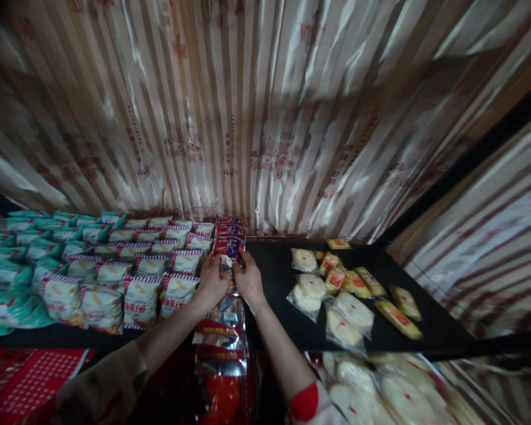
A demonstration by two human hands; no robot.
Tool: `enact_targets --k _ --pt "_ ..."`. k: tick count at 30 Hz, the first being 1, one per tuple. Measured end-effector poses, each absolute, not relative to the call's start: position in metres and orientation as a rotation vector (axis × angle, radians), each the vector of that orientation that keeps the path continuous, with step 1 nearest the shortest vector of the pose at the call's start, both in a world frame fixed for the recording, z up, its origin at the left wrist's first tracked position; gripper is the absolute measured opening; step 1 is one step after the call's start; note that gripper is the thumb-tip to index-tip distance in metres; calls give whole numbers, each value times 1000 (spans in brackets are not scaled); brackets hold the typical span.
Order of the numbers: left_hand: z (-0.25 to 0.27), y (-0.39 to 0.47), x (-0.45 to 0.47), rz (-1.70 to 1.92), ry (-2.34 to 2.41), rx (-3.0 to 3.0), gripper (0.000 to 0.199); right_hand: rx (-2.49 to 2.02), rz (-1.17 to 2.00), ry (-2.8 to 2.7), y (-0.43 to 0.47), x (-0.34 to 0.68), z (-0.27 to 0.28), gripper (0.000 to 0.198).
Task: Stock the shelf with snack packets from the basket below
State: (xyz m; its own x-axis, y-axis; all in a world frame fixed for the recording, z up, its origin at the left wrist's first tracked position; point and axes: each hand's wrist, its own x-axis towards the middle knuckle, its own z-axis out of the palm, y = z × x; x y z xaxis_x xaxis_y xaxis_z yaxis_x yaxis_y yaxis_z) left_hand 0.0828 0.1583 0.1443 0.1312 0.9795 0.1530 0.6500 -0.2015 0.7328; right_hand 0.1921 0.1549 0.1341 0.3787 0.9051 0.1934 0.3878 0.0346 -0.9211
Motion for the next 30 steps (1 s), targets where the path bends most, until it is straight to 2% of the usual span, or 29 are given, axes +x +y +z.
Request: enact_targets --k 11,17,20,24,26,27,30 --pt "152 145 87 832 1512 2081 55 -1503 626 -1180 152 195 137 44" --pt "164 97 48 1206 1232 2060 31 -1419 605 -963 111 192 140 43" --pt "152 59 6 1283 1172 1945 27 -1323 548 -777 65 186 130 42" --pt "105 13 -52 1109 1412 1722 25 -1346 583 -577 -12 171 101 34" --pt "74 -2 -73 773 1585 1635 26 -1423 660 -488 -43 160 82 31" --pt "59 -7 -81 584 1654 1596 28 -1463 729 -477 -55 154 73 31" --pt "21 -15 -92 350 1691 1570 22 -1530 1071 -551 -68 131 49 32"
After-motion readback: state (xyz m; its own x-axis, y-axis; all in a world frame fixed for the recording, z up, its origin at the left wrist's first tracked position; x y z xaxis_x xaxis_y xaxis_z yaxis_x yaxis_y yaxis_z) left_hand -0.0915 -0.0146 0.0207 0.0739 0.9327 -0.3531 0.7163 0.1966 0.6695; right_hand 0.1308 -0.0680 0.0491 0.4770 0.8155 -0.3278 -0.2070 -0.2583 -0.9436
